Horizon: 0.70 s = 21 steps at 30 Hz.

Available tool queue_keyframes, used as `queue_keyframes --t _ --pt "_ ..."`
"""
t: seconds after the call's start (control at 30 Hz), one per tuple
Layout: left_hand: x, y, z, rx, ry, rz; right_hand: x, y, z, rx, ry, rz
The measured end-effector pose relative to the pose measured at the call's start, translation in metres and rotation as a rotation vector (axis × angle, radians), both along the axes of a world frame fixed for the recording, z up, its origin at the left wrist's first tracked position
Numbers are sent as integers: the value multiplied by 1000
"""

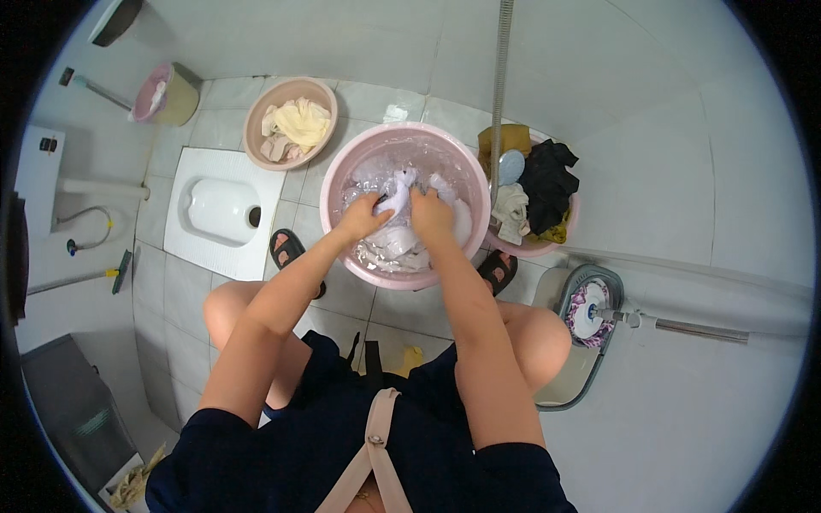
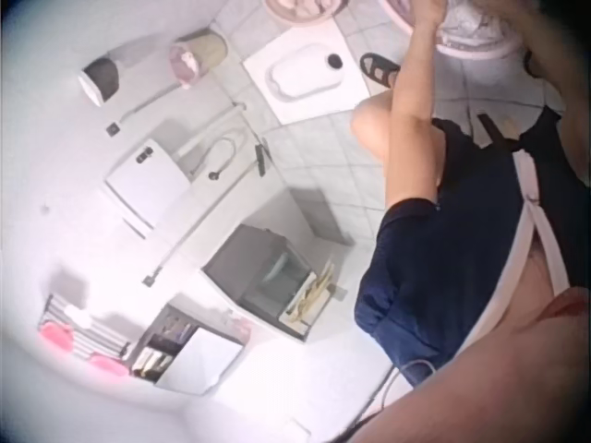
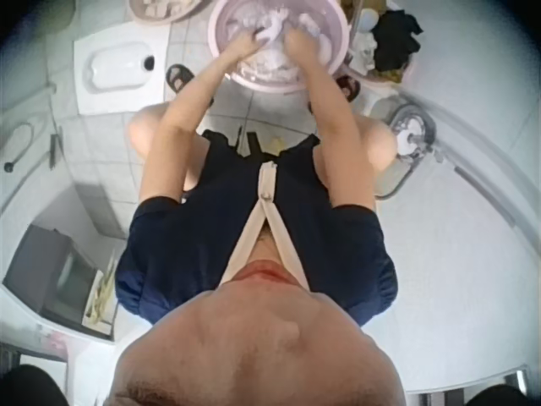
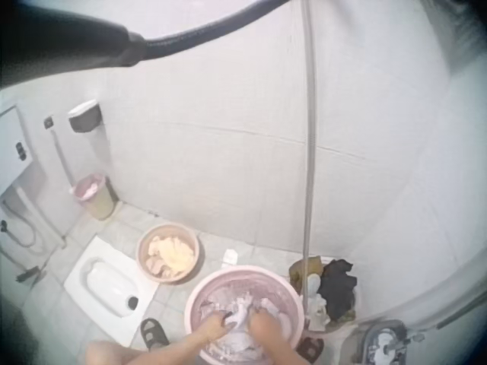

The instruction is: The person sits on a small stool in a bathroom and hand-washes various pieces of clothing in a pink basin filled with soapy water. They scrub, rinse, and wring out each item individually, then place the cleaned clothes into a separate beige basin to the left.

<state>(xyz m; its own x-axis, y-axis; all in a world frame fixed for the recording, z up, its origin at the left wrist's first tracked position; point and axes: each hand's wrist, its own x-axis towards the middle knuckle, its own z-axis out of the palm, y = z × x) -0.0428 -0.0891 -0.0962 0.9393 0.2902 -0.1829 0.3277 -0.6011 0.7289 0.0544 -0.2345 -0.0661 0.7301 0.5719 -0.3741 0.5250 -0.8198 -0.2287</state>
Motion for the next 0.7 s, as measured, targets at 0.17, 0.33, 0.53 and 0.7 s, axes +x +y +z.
queue_keyframes --t 0.17,0.33,0.53,0.7 --pt "-2 15 -7 95 150 -26 40 -25 -20 282 86 117" --pt "-6 13 15 236 255 102 67 -47 107 428 288 31" --pt "-7 5 53 287 673 -494 51 -70 153 923 455 -442" --pt "21 3 78 294 407 -210 55 -91 137 550 202 -24"
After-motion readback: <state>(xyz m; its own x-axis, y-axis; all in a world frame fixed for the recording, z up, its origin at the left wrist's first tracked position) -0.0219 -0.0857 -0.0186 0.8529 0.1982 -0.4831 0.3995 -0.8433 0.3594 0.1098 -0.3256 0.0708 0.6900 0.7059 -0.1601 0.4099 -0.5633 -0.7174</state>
